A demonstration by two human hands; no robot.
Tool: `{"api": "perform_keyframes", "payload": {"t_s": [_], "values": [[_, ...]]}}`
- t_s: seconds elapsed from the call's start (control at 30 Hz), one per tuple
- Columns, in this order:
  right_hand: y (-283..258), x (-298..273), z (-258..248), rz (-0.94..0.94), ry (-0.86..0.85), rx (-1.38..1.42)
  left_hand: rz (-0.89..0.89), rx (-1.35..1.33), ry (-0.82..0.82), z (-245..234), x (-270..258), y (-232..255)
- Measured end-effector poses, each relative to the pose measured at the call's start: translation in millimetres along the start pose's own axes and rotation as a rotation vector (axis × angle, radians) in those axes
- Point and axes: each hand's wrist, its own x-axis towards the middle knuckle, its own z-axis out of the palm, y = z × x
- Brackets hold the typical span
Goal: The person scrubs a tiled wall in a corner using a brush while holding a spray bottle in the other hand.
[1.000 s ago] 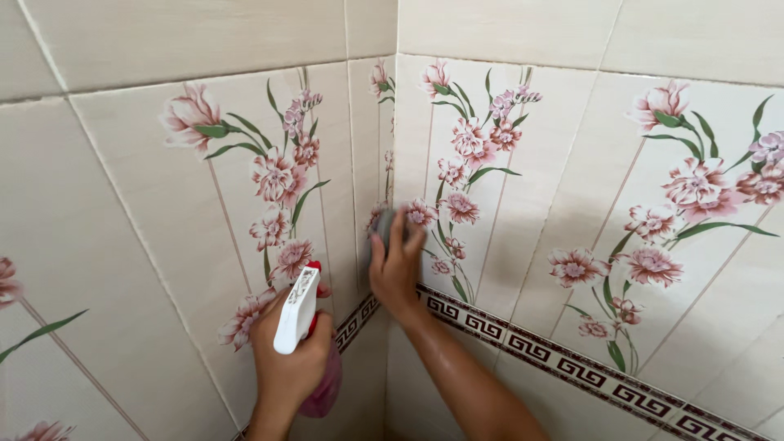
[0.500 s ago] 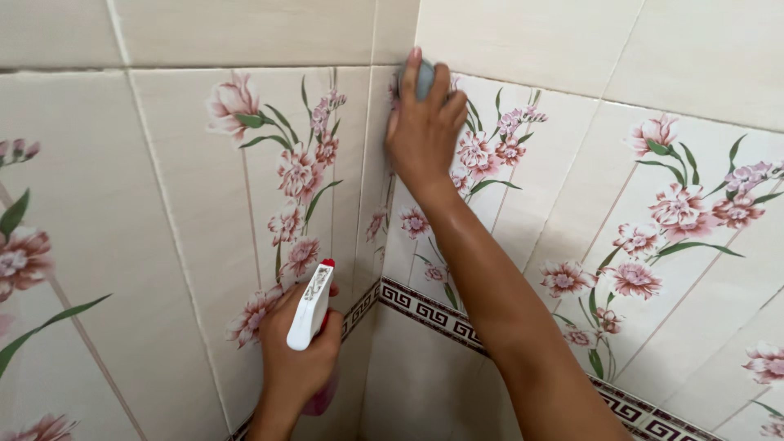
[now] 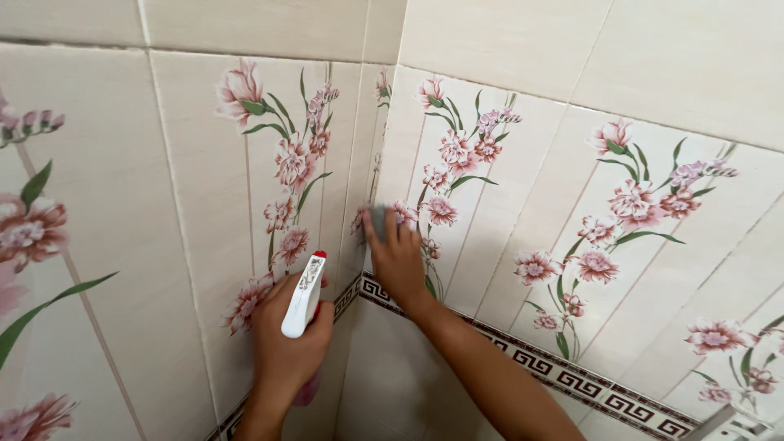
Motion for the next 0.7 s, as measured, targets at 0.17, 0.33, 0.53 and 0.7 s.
{"api": "perform_keyframes", "payload": {"t_s": [0.17,0.33,0.53,0.7], "values": [[-24,-44,-3,0.117,-0.257,0.292,-0.011,-0.04,0.017,-1,-3,2],[-42,-35,9,0.426,-0.054,0.807,-0.051,-0.066,0.015,-2,-5,3],[-16,63,-1,0.428,0.207,0.709,0.005,-0.05,0.042,-1,-4,4],[24,163,-19,0.348,0.341,0.569,-0.074,-0.075,0.022,0,-3,8]]}}
